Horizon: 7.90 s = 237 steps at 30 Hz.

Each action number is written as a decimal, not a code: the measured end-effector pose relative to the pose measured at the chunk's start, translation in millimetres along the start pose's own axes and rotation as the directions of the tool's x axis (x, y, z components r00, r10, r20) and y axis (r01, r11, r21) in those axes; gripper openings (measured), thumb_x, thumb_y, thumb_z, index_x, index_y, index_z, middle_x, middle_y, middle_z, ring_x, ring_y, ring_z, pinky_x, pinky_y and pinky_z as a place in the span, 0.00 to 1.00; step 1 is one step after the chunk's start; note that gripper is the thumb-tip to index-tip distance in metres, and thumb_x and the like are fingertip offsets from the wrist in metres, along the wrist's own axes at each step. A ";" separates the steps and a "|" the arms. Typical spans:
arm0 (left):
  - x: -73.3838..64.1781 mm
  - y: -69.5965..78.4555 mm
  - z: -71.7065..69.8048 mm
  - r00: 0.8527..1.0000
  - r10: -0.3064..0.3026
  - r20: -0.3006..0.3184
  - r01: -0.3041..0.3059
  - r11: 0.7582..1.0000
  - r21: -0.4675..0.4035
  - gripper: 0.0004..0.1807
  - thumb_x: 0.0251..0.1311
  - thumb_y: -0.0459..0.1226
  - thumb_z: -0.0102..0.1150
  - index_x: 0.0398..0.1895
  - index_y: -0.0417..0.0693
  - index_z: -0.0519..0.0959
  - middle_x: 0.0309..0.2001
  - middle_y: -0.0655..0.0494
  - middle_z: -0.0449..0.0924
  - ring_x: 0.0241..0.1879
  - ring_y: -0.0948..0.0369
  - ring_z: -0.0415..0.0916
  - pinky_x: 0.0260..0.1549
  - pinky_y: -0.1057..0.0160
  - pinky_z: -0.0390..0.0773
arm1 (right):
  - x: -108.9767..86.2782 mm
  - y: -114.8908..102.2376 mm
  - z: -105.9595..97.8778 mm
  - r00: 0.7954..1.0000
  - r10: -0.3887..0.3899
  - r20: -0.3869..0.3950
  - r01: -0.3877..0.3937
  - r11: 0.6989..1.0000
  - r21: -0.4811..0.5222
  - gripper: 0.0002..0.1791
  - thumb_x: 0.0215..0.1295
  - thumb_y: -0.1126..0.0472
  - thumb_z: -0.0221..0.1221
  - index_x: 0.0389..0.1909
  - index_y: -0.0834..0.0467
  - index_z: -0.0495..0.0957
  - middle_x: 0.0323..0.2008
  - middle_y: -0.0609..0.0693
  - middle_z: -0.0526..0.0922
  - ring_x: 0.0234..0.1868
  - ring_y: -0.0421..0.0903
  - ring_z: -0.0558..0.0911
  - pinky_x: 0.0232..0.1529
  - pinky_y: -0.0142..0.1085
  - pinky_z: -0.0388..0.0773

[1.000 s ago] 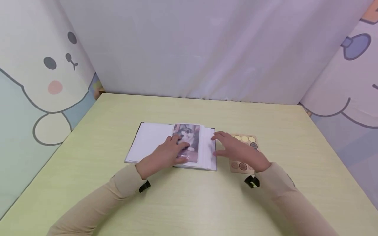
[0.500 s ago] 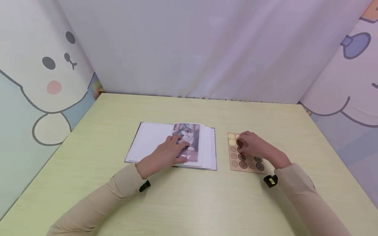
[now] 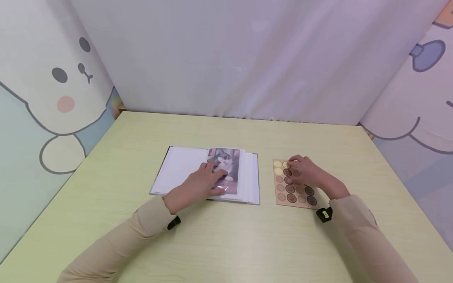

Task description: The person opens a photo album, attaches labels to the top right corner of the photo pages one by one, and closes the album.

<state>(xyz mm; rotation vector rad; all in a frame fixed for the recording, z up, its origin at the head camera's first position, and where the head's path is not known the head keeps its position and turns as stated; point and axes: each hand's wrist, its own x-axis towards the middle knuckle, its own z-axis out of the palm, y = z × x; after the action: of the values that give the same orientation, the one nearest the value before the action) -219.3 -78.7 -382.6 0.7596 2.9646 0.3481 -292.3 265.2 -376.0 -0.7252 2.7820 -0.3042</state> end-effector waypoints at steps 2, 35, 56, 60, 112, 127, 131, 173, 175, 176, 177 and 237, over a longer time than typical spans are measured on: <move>0.1 0.3 -0.4 1.000 0.000 0.002 0.000 1.000 0.002 0.30 0.57 0.55 0.58 0.61 0.54 0.70 0.63 0.40 0.62 0.57 0.43 0.65 0.40 0.47 0.79 | 0.8 -0.1 -1.6 1.000 0.000 -0.001 0.000 1.000 0.001 0.32 0.58 0.55 0.63 0.57 0.71 0.68 0.58 0.67 0.64 0.55 0.65 0.64 0.54 0.56 0.65; 0.1 1.4 -4.2 0.999 -0.007 0.040 0.007 1.000 -0.002 0.30 0.57 0.55 0.58 0.61 0.54 0.69 0.64 0.40 0.61 0.58 0.43 0.63 0.40 0.47 0.79 | 6.5 1.9 -1.3 0.999 0.005 0.037 -0.008 0.996 0.086 0.34 0.56 0.57 0.64 0.60 0.67 0.64 0.62 0.66 0.60 0.57 0.65 0.61 0.56 0.58 0.62; 0.3 1.3 -4.6 1.000 0.004 0.022 -0.004 1.000 0.005 0.30 0.56 0.54 0.59 0.59 0.53 0.70 0.62 0.39 0.62 0.57 0.42 0.65 0.38 0.47 0.79 | 4.1 8.5 5.9 1.000 0.027 -0.004 -0.025 0.972 0.236 0.31 0.56 0.59 0.65 0.56 0.66 0.63 0.51 0.62 0.67 0.49 0.55 0.66 0.49 0.49 0.66; 0.1 1.5 -4.9 1.000 0.005 0.021 -0.006 1.000 0.006 0.30 0.56 0.54 0.59 0.60 0.53 0.69 0.63 0.39 0.62 0.57 0.42 0.64 0.39 0.47 0.79 | 4.8 5.9 5.5 0.999 0.044 -0.007 -0.040 0.968 0.246 0.28 0.56 0.61 0.65 0.53 0.66 0.63 0.46 0.62 0.68 0.43 0.53 0.67 0.43 0.45 0.66; 0.6 -0.9 -0.5 1.000 0.003 0.028 -0.004 0.999 0.034 0.31 0.58 0.56 0.56 0.62 0.54 0.68 0.64 0.40 0.60 0.58 0.43 0.63 0.42 0.47 0.78 | -1.5 -1.7 8.6 0.995 -0.023 -0.098 0.033 0.994 0.105 0.15 0.58 0.64 0.63 0.41 0.64 0.69 0.42 0.57 0.70 0.42 0.51 0.70 0.45 0.47 0.70; 0.6 -0.9 0.0 0.999 0.012 0.031 -0.013 1.000 0.023 0.31 0.58 0.55 0.56 0.62 0.53 0.68 0.64 0.39 0.60 0.58 0.42 0.64 0.41 0.47 0.78 | -2.8 -4.3 8.4 0.998 0.013 -0.065 -0.003 0.990 0.143 0.16 0.60 0.65 0.60 0.47 0.65 0.70 0.45 0.58 0.72 0.45 0.53 0.71 0.46 0.47 0.70; 0.5 -0.8 -0.2 0.999 0.008 0.036 -0.009 1.000 0.020 0.31 0.58 0.55 0.56 0.62 0.53 0.68 0.65 0.39 0.59 0.59 0.41 0.63 0.42 0.46 0.78 | -2.5 -3.9 8.5 0.997 0.001 -0.072 0.008 0.992 0.124 0.15 0.60 0.65 0.60 0.45 0.64 0.71 0.44 0.57 0.72 0.44 0.52 0.71 0.46 0.47 0.71; 0.7 1.3 -1.6 0.998 -0.015 0.055 0.014 1.000 0.017 0.31 0.58 0.55 0.56 0.63 0.54 0.67 0.65 0.40 0.58 0.60 0.42 0.62 0.43 0.46 0.78 | -1.9 -3.7 8.0 0.995 -0.035 -0.093 0.045 0.993 0.107 0.13 0.59 0.70 0.56 0.45 0.67 0.72 0.43 0.58 0.72 0.43 0.52 0.73 0.46 0.48 0.72; 0.5 1.6 -2.3 0.998 -0.016 0.057 0.016 1.000 0.013 0.31 0.58 0.55 0.57 0.63 0.54 0.67 0.65 0.40 0.58 0.60 0.43 0.62 0.44 0.46 0.77 | -1.8 -4.1 8.3 0.995 -0.030 -0.096 0.040 0.993 0.108 0.13 0.59 0.69 0.58 0.45 0.67 0.72 0.43 0.58 0.72 0.43 0.52 0.73 0.46 0.48 0.72; 0.3 1.7 -2.6 0.998 -0.016 0.057 0.016 1.000 0.012 0.31 0.58 0.55 0.57 0.63 0.54 0.67 0.65 0.40 0.58 0.60 0.43 0.62 0.44 0.46 0.77 | -1.7 -4.1 8.4 0.995 -0.028 -0.097 0.038 0.994 0.107 0.13 0.59 0.68 0.59 0.44 0.67 0.71 0.43 0.58 0.73 0.43 0.52 0.73 0.46 0.47 0.72; 0.2 1.8 -2.9 0.998 -0.016 0.056 0.015 1.000 0.011 0.31 0.58 0.55 0.57 0.62 0.54 0.68 0.65 0.40 0.59 0.60 0.42 0.62 0.44 0.46 0.77 | -1.6 -4.4 8.6 0.995 -0.027 -0.099 0.038 0.994 0.106 0.14 0.59 0.67 0.60 0.44 0.66 0.71 0.43 0.58 0.73 0.43 0.52 0.73 0.46 0.47 0.72; -1.5 -0.4 1.0 0.999 0.011 0.032 -0.012 1.000 0.028 0.31 0.58 0.55 0.56 0.62 0.53 0.68 0.64 0.38 0.60 0.58 0.42 0.64 0.41 0.47 0.78 | 4.0 -10.1 1.5 0.993 0.113 0.017 -0.115 0.977 0.179 0.22 0.57 0.62 0.63 0.49 0.67 0.69 0.43 0.59 0.74 0.41 0.51 0.73 0.44 0.45 0.72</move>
<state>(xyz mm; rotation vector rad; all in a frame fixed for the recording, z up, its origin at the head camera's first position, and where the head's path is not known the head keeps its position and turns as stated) -218.1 -79.5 -383.6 0.7775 2.9428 0.2934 -290.7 254.4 -375.6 -0.5205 2.7310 -0.5208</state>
